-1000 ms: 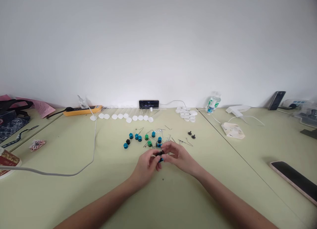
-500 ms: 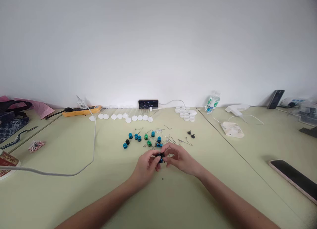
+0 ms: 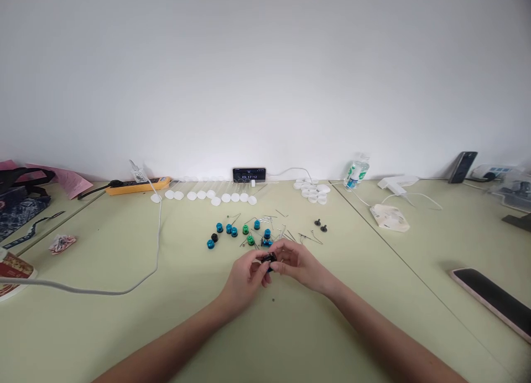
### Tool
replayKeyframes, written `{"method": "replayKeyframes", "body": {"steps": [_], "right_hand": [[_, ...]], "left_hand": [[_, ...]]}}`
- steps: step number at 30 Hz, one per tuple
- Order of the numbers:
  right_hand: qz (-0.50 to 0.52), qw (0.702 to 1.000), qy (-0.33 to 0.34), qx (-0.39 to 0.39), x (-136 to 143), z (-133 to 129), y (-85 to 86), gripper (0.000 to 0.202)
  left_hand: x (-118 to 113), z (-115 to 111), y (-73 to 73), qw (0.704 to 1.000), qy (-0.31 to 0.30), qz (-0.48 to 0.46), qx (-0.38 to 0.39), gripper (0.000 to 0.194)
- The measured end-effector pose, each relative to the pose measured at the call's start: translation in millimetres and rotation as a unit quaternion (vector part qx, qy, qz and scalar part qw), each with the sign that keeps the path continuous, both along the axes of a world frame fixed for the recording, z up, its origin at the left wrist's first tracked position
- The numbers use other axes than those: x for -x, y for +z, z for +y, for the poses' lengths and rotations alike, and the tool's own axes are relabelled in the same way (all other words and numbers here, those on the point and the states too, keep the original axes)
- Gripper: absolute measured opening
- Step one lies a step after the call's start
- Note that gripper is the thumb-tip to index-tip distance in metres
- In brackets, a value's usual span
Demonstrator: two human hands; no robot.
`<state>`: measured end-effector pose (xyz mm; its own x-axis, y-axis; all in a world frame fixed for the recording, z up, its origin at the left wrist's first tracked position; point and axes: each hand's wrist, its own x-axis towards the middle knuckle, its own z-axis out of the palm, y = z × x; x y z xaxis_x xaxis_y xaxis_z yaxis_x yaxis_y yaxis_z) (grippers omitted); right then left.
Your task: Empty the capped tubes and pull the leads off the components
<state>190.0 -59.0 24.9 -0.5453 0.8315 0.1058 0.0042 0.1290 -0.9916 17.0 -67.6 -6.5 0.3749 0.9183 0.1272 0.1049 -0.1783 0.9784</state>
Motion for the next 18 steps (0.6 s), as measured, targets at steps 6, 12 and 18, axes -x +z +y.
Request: {"method": "replayKeyframes", "body": {"steps": [6, 12, 18], "right_hand": [[0.042, 0.999, 0.015, 0.009, 7, -1, -2.9, 0.021], [0.005, 0.998, -0.06, 0.003, 5, 1, -10.8, 0.018], [0.026, 0.996, -0.089, 0.012, 10, 0, -15.3, 0.018]], "left_hand": [[-4, -1, -2.2, 1.0, -0.006, -0.02, 0.022, 0.022], [-7, -5, -7.8, 0.996, -0.002, -0.082, 0.033, 0.023], [-7, -3, -12.5, 0.995, 0.007, -0.101, 0.013, 0.017]]}}
